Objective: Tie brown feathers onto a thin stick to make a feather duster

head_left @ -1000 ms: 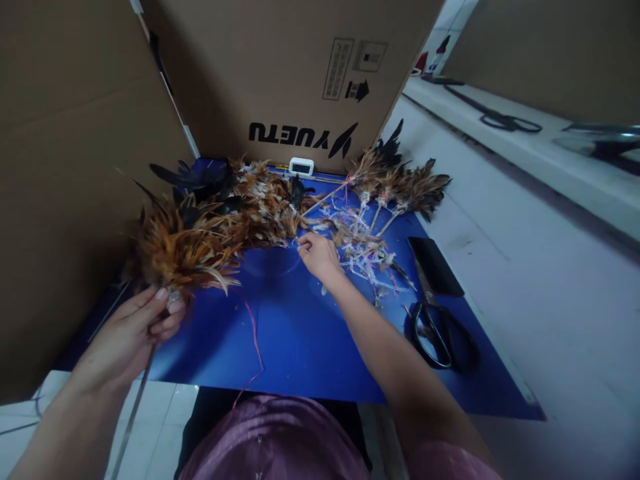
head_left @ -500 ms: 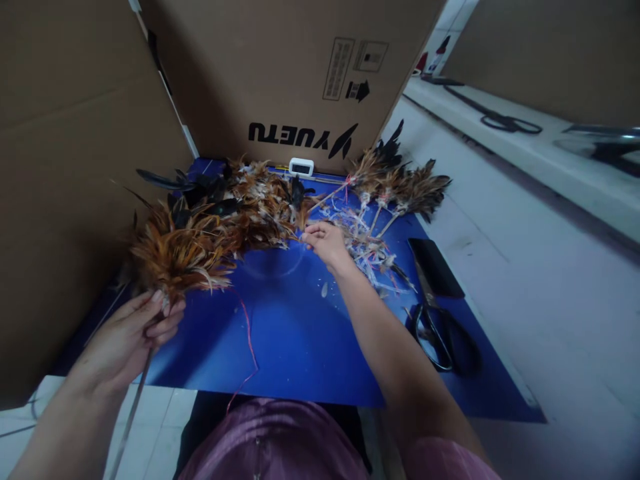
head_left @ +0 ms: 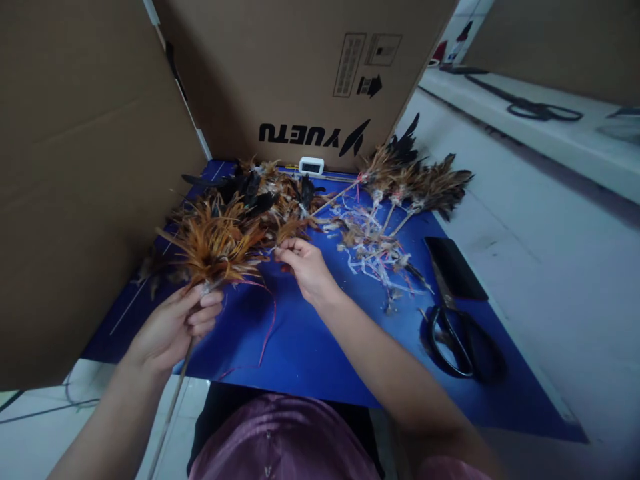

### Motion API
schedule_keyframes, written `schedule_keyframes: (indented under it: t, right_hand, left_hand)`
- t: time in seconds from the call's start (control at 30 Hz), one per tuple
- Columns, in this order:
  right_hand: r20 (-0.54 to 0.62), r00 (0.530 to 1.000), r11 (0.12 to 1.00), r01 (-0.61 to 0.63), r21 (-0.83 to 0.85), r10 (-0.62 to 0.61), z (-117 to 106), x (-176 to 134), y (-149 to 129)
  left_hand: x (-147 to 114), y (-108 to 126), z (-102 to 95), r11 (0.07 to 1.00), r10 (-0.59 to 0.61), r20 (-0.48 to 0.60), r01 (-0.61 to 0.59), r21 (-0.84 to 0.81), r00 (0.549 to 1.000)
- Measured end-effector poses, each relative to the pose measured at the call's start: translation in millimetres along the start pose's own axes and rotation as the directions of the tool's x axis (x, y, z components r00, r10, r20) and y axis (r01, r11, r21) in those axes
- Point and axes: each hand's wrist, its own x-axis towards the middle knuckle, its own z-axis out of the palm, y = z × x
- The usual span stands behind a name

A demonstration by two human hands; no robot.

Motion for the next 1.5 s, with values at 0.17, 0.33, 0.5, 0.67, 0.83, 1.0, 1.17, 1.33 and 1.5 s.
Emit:
schedule_keyframes:
  t: [0.17,0.33,0.5,0.67,0.83,1.0,1.17,1.33,1.5]
  right_hand:
    - [-0.041,0.947,0.948,0.319,-0.009,-0.319,10,-31,-22]
    - [-0.042,0.988,0.986,0.149,0.072,-0.146,13,-28,-19]
    - [0.084,0.958,0.941,-0.284,0.186,0.273,28,-20,10]
    - [0.238,0.913,0.926,-0.363,0.107,0.331,48,-41,22]
    - [0.209,0.917,0.933,-0.356,0.048,0.339,53,-46,20]
    - [0.188,0.93,0.947,-0.322,0.009,0.314,52,-44,16]
    - [0.156,0.95,0.961,-0.275,0.014,0.269,55,-44,12]
    - [0.16,0.974,0.987,-0.163,0.01,0.159,55,-42,18]
    - [0.166,0.986,0.999,0.001,-0.037,0.005,56,-35,31]
  left_hand:
    - [0,0,0.6,0.999,0.01,0.007,-0.01,-0.05,1.0]
    - [-1,0,2.1,0.997,-0.003,0.042,0.006,-0.075,0.999]
    - [-2,-3,5.3,0.998,-0.013,0.058,0.016,-0.061,0.998]
    - [-2,-5,4.1,1.0,-0.016,0.066,0.018,-0.022,0.998]
    - [-1,-7,2.5,1.0,-0.014,0.061,0.012,0.023,0.998]
    - [1,-10,3.0,0.996,-0.001,0.057,-0.004,0.086,0.998]
    - [2,-14,3.0,0.985,0.038,0.053,-0.047,0.167,0.998]
    - [3,-16,-1.2,0.966,0.071,0.035,-0.078,0.246,0.997]
    - [4,-15,-0.3,0.952,0.069,-0.007,-0.064,0.299,0.998]
